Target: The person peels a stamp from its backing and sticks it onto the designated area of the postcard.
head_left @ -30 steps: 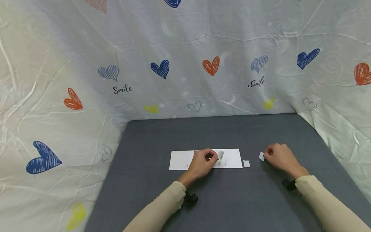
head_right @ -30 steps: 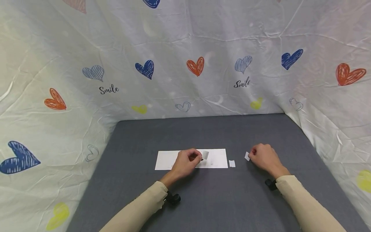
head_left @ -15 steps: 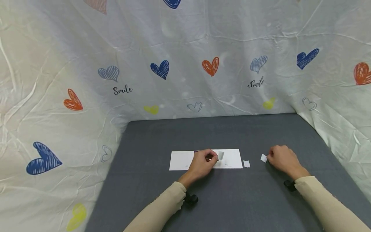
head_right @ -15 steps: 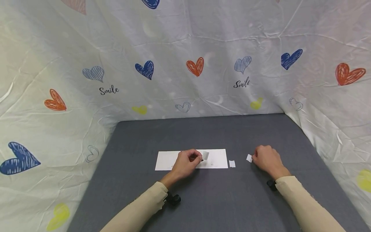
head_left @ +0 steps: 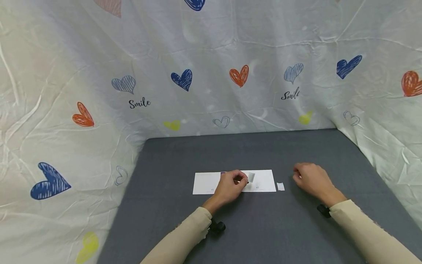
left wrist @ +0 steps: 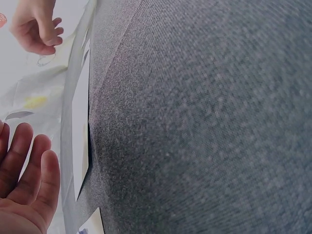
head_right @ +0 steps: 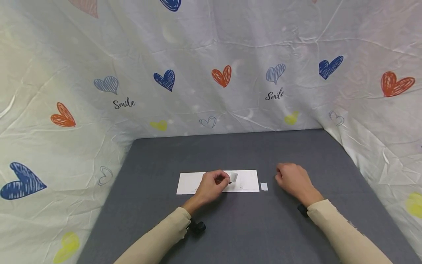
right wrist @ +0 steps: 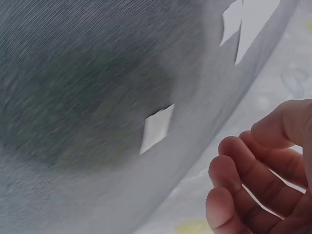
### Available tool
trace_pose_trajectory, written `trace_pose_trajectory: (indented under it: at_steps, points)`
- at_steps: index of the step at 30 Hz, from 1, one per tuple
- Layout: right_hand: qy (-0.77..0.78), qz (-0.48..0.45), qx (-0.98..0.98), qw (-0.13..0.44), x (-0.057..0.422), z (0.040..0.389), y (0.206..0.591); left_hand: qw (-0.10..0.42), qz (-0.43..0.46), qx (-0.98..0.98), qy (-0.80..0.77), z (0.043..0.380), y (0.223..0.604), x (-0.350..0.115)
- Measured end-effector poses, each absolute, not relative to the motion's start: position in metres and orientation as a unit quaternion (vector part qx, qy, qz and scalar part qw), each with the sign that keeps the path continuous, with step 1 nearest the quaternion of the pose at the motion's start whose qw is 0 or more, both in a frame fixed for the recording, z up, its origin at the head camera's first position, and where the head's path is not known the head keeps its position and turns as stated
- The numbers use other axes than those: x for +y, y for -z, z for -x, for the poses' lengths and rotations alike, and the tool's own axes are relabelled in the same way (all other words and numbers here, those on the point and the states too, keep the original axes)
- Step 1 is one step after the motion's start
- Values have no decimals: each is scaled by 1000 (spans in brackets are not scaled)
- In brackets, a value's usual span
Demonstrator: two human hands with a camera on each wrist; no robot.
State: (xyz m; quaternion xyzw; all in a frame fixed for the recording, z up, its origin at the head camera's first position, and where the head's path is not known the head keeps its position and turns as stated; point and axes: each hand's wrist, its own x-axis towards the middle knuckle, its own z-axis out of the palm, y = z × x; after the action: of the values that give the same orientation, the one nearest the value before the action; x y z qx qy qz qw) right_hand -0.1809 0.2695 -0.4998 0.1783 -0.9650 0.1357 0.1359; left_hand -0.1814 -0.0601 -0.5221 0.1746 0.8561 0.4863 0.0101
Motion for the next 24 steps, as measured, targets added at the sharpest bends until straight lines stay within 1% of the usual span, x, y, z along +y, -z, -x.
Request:
trace_pose_trajectory:
  at_steps: [6,10,13,20,24]
  points:
    - [-136,-224,-949,176,252,177,497,12,-172,858,-485,182,523,-59]
    - [-149,-251,-937,191,239,176,492,10,-170,859,-482,182,522,-59]
    - [-165,-264,-931,189,229,174,486,9,-171,860,-480,181,521,-59]
    - [-207,-284,-922,166,208,173,476,6,-177,857,-484,182,520,-59]
    - [-221,-298,-914,165,199,172,474,6,-175,855,-488,182,519,-59]
